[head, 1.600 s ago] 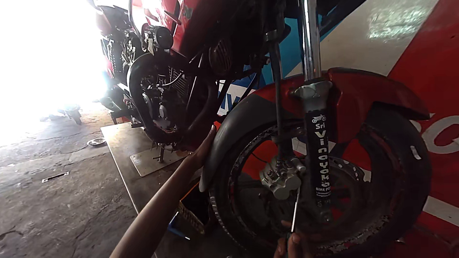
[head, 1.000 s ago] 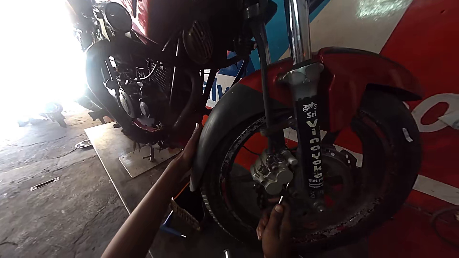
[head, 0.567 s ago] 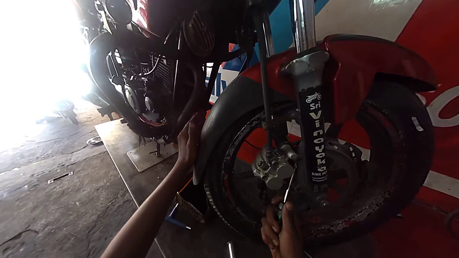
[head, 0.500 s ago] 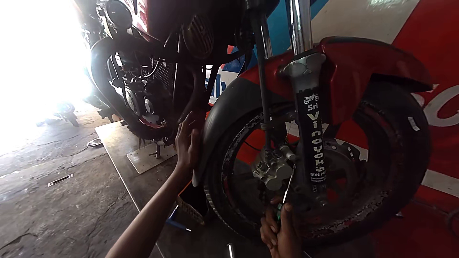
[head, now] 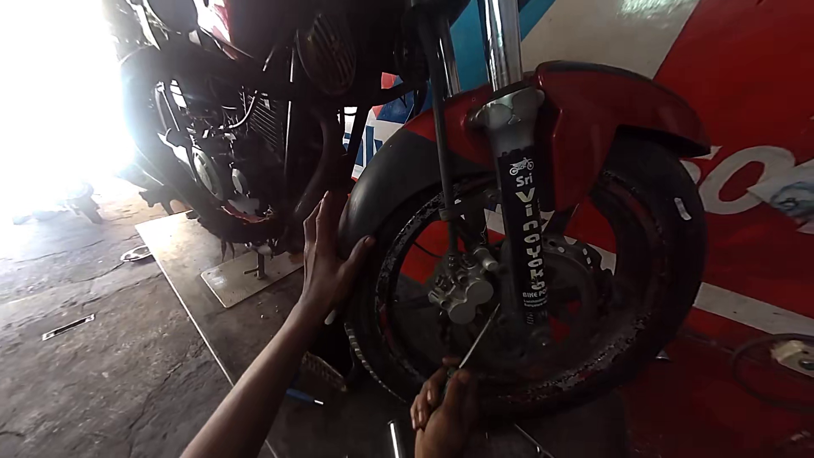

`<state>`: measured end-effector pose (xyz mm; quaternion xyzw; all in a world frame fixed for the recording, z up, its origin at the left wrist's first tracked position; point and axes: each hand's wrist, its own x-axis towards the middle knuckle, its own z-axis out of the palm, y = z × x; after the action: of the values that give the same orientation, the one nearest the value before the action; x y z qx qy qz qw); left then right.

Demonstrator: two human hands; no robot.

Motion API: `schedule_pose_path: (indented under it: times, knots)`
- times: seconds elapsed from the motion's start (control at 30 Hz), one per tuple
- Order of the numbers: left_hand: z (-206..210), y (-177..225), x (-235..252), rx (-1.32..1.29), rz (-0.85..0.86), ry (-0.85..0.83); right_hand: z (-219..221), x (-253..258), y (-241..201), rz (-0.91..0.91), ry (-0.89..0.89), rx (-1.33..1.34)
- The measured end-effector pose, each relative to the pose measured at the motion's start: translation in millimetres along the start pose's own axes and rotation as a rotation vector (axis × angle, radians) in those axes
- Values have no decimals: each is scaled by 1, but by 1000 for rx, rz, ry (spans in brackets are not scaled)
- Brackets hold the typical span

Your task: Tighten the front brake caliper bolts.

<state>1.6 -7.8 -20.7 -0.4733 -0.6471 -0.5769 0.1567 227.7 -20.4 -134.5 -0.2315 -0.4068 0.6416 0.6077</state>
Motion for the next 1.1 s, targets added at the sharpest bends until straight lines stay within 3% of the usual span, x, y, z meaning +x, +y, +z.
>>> schedule_pose_path:
  times: [0.17, 0.4, 1.1]
  knots:
    - [8, 10, -4, 141, -34, 35, 6, -2, -10, 31, 49, -49]
    - [6, 5, -3, 155, 13, 44, -7, -7, -58, 322, -75, -52]
    - [4, 0, -5, 233, 179, 132, -39, 3, -88, 550, -298, 113]
